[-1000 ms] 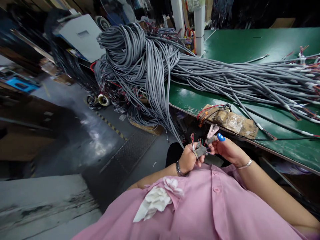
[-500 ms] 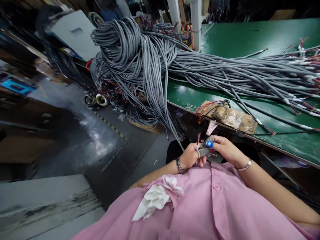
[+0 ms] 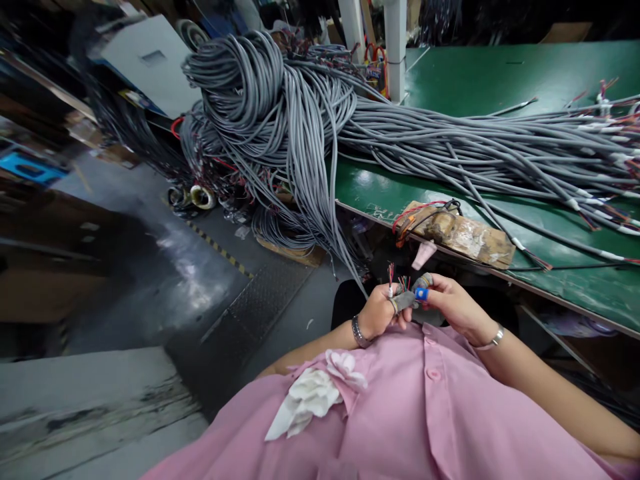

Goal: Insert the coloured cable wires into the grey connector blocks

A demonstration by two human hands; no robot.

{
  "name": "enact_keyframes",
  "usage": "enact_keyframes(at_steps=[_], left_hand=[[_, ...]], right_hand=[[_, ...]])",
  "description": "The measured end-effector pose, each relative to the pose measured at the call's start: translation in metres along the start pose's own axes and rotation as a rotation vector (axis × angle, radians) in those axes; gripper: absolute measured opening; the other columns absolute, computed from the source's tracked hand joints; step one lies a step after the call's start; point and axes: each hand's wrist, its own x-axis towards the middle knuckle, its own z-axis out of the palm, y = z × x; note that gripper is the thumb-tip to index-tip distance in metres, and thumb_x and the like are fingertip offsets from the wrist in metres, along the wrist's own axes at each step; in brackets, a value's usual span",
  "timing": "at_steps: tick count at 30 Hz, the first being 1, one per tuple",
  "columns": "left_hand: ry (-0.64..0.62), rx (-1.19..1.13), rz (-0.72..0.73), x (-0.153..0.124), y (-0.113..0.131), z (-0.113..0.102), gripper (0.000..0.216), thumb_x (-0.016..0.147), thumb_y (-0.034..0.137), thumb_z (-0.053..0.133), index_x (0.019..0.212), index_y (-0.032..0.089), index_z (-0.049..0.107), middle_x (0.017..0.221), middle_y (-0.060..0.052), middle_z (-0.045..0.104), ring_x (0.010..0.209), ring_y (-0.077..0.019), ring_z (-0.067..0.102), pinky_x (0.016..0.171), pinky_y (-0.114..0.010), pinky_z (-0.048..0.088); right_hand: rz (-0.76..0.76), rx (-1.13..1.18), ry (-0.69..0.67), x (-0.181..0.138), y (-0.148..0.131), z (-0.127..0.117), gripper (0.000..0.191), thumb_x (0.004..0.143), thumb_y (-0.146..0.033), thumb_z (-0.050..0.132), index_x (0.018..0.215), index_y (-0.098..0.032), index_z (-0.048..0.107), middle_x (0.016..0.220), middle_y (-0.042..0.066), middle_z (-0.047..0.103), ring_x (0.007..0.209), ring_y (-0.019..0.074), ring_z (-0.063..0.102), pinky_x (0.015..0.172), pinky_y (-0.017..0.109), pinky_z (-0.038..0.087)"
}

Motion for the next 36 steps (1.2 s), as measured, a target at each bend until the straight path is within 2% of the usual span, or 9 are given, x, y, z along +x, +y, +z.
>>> enact_keyframes(at_steps=[3,8,12,17,21,24,29,31,36], left_hand=[[0.019,0.001,0.024,-0.001,-0.002,-0.002,0.043,0.078,0.053,0.06,0.061,0.013,0.054,0.048,-0.002,0.057,0.036,-0.0079,0.051,0.036,-0.019,0.026],[0.171,-0.071,0.084,-0.002,-0.003,0.001,0.04,0.078,0.052,0.06,0.066,0.015,0.053,0.051,0.0,0.058,0.035,-0.0082,0.05,0.035,-0.019,0.026],[0.232,-0.078,0.097,-0.001,-0.003,0.003,0.042,0.078,0.055,0.059,0.066,0.015,0.052,0.05,0.001,0.057,0.035,-0.0078,0.049,0.034,-0.02,0.027],[0.26,-0.139,0.113,-0.001,-0.004,0.0,0.039,0.079,0.051,0.061,0.067,0.015,0.052,0.05,0.002,0.056,0.033,-0.0068,0.047,0.034,-0.019,0.025],[0.227,-0.225,0.131,-0.003,0.002,-0.001,0.034,0.079,0.047,0.062,0.071,0.015,0.053,0.048,0.003,0.055,0.031,-0.0064,0.044,0.032,-0.019,0.021],[0.181,-0.269,0.106,-0.003,0.012,0.001,0.033,0.078,0.046,0.062,0.073,0.014,0.054,0.048,0.003,0.055,0.03,-0.0065,0.042,0.03,-0.019,0.02],[0.092,-0.325,0.076,0.003,0.022,0.007,0.033,0.075,0.045,0.065,0.072,0.014,0.054,0.048,0.003,0.055,0.03,-0.0068,0.042,0.03,-0.019,0.023],[0.088,-0.335,0.074,0.006,0.023,0.008,0.033,0.075,0.045,0.065,0.072,0.014,0.055,0.048,0.002,0.055,0.03,-0.0066,0.042,0.03,-0.019,0.023],[0.103,-0.355,0.051,0.01,0.022,0.01,0.033,0.077,0.045,0.063,0.072,0.014,0.055,0.047,0.003,0.054,0.029,-0.0066,0.04,0.029,-0.019,0.023]], right_hand=[[-0.028,0.026,0.017,0.001,0.001,0.005,0.012,0.072,-0.025,0.069,0.076,-0.017,0.061,0.066,-0.003,0.056,0.058,0.0089,0.045,0.057,0.024,0.036],[-0.022,0.037,0.064,0.005,0.003,0.008,0.01,0.072,-0.023,0.069,0.073,-0.017,0.062,0.065,-0.003,0.056,0.057,0.0086,0.044,0.056,0.024,0.035],[-0.029,0.041,0.08,0.008,0.003,0.009,0.01,0.072,-0.023,0.07,0.07,-0.017,0.062,0.063,-0.003,0.055,0.057,0.0086,0.043,0.056,0.024,0.035],[0.017,0.133,0.016,0.009,0.006,0.003,0.014,0.074,-0.029,0.072,0.075,-0.018,0.064,0.066,-0.002,0.056,0.059,0.0092,0.047,0.059,0.024,0.038],[0.029,0.349,0.033,0.017,0.006,-0.011,0.028,0.082,-0.047,0.062,0.082,-0.019,0.066,0.074,0.001,0.06,0.063,0.0112,0.052,0.062,0.026,0.045],[0.057,0.397,0.054,0.027,-0.003,-0.017,0.041,0.084,-0.058,0.052,0.084,-0.019,0.067,0.079,0.004,0.063,0.064,0.0119,0.054,0.061,0.025,0.046],[0.01,0.377,-0.022,0.035,-0.021,-0.01,0.031,0.081,-0.051,0.062,0.085,-0.02,0.065,0.076,0.001,0.061,0.061,0.0113,0.051,0.059,0.024,0.045],[-0.043,0.37,0.025,0.036,-0.021,-0.007,0.026,0.079,-0.046,0.066,0.079,-0.02,0.063,0.07,-0.001,0.058,0.058,0.0099,0.047,0.056,0.023,0.043],[-0.284,0.226,0.335,0.039,-0.008,-0.001,0.032,0.082,-0.049,0.062,0.07,-0.019,0.062,0.062,-0.001,0.056,0.054,0.0094,0.045,0.053,0.022,0.039]])
